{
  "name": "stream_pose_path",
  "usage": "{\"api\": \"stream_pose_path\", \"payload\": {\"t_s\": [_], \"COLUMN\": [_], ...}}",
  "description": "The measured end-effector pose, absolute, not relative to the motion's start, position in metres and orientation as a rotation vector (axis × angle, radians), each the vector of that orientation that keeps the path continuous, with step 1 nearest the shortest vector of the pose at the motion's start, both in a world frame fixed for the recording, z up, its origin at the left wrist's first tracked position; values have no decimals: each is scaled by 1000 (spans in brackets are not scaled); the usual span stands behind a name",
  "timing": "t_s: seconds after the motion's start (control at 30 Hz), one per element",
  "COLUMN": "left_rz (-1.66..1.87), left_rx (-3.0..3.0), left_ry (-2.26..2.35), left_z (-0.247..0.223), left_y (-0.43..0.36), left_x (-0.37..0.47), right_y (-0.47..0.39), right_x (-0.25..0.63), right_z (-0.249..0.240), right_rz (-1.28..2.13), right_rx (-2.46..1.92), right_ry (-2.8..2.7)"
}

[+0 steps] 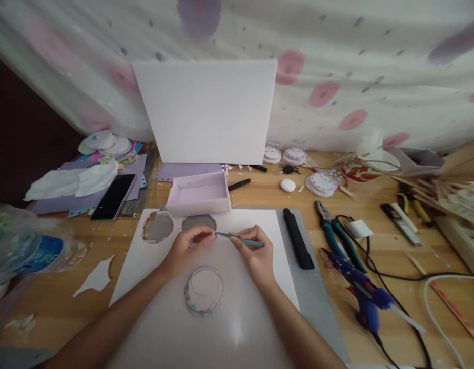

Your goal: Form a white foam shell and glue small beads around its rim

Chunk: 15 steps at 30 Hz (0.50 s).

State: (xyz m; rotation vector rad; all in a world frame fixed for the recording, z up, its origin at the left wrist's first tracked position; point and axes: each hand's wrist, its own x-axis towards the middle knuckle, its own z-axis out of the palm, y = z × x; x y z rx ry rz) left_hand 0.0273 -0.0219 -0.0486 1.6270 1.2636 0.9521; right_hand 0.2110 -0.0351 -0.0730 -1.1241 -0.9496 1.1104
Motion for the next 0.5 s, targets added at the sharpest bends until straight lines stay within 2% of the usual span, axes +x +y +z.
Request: {"api": "stream_pose_path", "payload": {"t_s": [0.5], "left_rz": [839], "left_rx": [1401], "left_ry": [1177], "left_z": [-57], "left_y": [-19], "left_x": [16], "right_y": [-38], "right_x": [208], "right_z": [-64], "right_rz": [1065], "right_rx": [-1090], "right_ry": [-1155]}}
